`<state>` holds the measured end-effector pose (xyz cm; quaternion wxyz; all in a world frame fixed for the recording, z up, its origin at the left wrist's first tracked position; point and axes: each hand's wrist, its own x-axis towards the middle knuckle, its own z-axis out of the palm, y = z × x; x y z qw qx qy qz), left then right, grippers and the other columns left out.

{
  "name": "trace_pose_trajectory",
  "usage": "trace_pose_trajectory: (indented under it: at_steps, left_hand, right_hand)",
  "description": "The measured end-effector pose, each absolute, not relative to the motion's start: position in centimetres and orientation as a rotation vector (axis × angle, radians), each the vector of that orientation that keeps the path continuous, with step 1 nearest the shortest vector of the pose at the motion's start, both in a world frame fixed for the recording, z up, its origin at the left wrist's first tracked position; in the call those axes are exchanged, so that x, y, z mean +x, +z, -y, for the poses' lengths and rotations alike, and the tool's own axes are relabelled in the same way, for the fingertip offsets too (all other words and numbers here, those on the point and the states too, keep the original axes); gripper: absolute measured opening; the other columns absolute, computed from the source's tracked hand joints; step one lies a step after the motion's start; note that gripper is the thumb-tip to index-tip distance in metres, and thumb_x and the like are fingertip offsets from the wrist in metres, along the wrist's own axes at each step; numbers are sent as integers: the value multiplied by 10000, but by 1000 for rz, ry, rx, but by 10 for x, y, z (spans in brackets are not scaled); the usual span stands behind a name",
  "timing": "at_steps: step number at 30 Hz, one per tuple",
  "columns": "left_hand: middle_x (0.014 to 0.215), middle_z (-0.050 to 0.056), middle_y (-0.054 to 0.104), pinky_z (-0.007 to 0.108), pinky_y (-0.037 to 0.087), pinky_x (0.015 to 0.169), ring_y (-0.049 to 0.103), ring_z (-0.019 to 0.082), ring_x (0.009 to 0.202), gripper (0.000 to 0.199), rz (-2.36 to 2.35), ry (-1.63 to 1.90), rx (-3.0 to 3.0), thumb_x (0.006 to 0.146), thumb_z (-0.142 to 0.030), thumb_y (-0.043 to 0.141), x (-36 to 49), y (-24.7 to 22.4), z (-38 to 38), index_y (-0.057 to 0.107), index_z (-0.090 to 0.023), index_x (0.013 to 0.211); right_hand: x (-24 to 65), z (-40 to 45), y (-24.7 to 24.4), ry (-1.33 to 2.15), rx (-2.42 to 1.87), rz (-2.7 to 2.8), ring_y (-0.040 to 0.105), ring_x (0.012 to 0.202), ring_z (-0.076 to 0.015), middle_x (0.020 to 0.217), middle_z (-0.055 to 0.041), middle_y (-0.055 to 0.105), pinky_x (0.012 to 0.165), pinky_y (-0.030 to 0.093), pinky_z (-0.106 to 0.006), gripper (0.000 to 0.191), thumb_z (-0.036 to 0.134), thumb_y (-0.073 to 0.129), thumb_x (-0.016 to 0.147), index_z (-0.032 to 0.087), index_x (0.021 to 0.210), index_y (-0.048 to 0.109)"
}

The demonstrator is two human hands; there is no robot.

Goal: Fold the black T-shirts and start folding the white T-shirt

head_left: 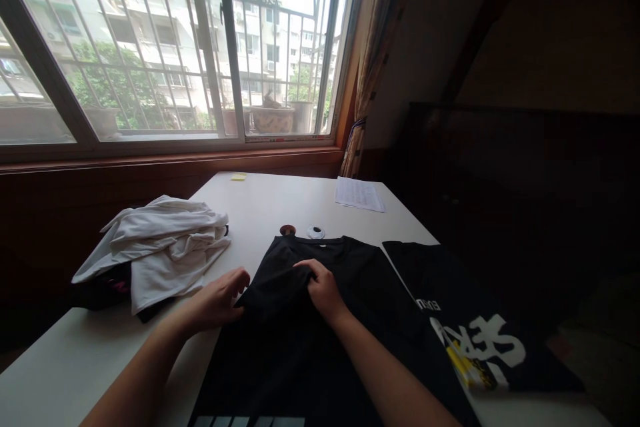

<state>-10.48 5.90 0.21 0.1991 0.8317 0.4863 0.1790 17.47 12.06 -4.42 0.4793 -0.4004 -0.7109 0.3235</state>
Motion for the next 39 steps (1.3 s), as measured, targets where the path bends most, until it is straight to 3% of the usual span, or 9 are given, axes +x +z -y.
trace_pose_trajectory:
  at_steps: [6,10,13,17,21,26,32,39]
  left_hand:
    - [932,-2,538,233,425,646,521,139,756,171,-1220,422,2218,812,-245,632,-116,-1,-63,585,-213,974]
    - [965,9,543,226,440,654,557,135,764,142,-1164,347,2185,827,-267,650,-122,-1,-66,659,-214,958]
    - [954,13,554,230,446,671,575,138,768,109,-1160,340,2181,835,-267,652,-124,0,-67,692,-215,923]
    - [943,9,584,234,449,677,582,142,774,172,-1153,366,2140,822,-242,658,-128,-2,-66,698,-231,988]
    - [814,-31,591,229,419,628,553,141,720,334,-1184,418,2062,791,-224,672,-131,-5,-65,596,-229,1116]
    - [773,-52,590,223,393,611,543,129,683,315,-1193,398,2072,779,-220,661,-131,-1,-63,559,-231,1076]
    - [783,-45,630,230,408,638,578,141,701,312,-1244,372,2116,761,-178,621,-132,4,-61,584,-237,1066]
    - [799,-12,652,230,433,660,600,147,716,277,-1236,361,2201,771,-152,624,-132,4,-61,721,-247,1012]
  right_hand:
    - [178,-131,-43,962,-1200,1660,655,1041,-185,1039,-28,726,967,482,-321,324,146,438,810,231,934,724]
    - [177,-150,-42,1063,-1313,1672,696,861,-192,1006,-51,742,756,539,-321,309,336,409,933,216,1008,683]
    - [170,-167,-38,1054,-1357,1737,684,799,-190,971,-46,731,724,521,-315,281,418,582,882,221,1066,660]
    - [151,-189,-31,1015,-1354,1830,671,872,-196,960,-29,721,810,496,-320,387,384,722,801,237,1148,634]
    - [128,-208,-32,1026,-1362,1856,665,842,-186,957,-27,710,784,501,-308,480,330,726,792,230,1242,590]
    - [103,-225,-38,1022,-1350,1853,659,857,-168,974,-20,679,777,507,-279,502,222,692,777,224,1268,588]
    - [82,-235,-43,973,-1320,1868,666,930,-181,970,-27,688,839,518,-298,485,188,659,782,225,1262,606]
    - [72,-241,-48,827,-1285,1983,654,954,-188,935,-17,706,891,505,-337,430,176,645,824,251,1246,618]
